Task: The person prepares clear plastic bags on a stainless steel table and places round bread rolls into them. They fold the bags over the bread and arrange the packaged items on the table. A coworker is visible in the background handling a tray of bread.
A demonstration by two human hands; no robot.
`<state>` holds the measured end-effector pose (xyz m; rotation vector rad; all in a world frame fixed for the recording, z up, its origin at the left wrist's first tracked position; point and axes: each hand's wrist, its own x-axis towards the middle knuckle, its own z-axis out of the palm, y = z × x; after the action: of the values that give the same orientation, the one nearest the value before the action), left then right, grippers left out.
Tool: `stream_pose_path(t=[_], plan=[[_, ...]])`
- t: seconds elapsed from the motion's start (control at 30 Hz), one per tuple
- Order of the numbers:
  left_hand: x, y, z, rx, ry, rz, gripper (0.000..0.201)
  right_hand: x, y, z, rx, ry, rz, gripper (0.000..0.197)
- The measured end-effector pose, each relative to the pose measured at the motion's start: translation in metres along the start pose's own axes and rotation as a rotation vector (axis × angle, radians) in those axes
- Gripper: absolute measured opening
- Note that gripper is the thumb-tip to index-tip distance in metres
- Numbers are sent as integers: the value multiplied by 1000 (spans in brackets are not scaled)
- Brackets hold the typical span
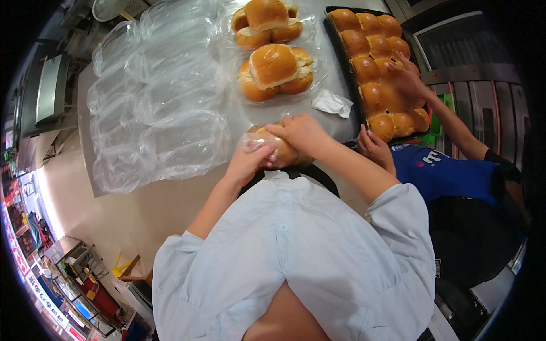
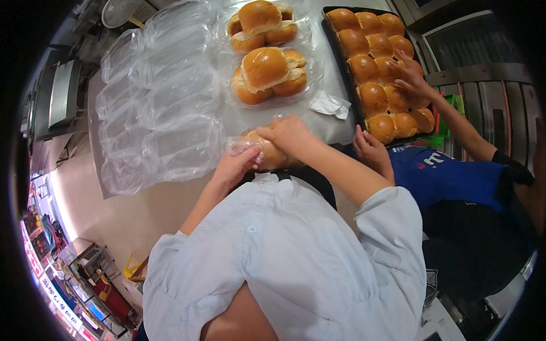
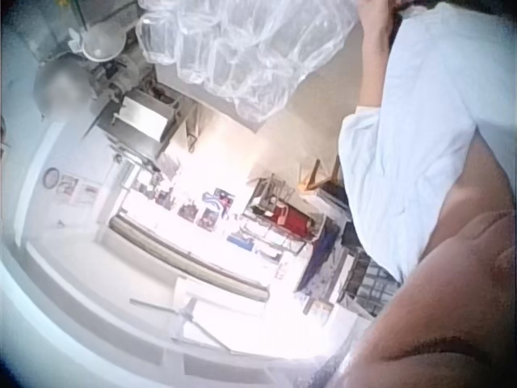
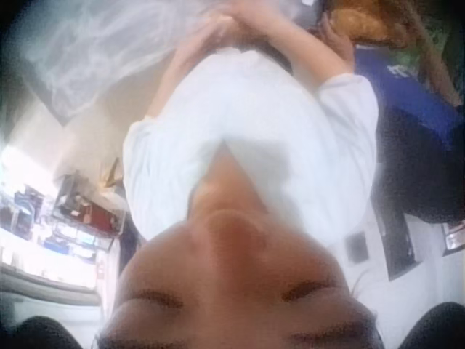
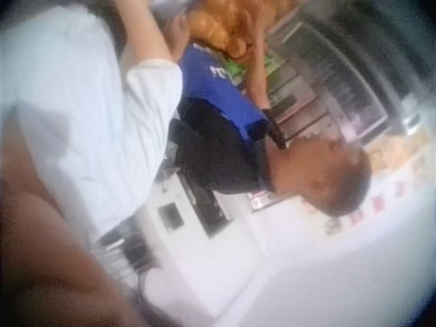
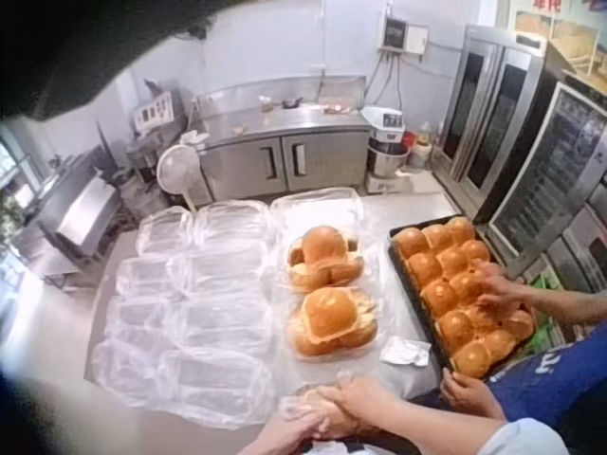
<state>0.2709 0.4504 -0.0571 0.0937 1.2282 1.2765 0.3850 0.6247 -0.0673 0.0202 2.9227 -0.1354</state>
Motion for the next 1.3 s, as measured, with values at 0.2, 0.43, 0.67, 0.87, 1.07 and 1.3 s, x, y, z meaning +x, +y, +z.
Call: stream_pose_path(t=[0.2, 0.43, 0.67, 0.87, 1.07, 1.3], plan=[[33, -6, 13, 1176, 119, 690, 13, -15, -3, 15, 122, 526, 246, 73], [25, 10, 32, 1167, 16, 873, 30, -36, -16, -12, 920, 634, 862, 77], [32, 6, 34, 1321, 22, 742, 31, -10, -76, -70, 208, 608, -158, 41], [39, -7, 26, 1524, 45, 735, 17, -33, -20, -40, 738, 1153, 539, 57], [46, -15, 13, 1226, 7, 941, 24, -25, 8, -3, 1089, 334, 563, 35], [55, -25, 18, 998, 226, 928, 23, -37, -32, -47, 1258, 677, 532, 15]])
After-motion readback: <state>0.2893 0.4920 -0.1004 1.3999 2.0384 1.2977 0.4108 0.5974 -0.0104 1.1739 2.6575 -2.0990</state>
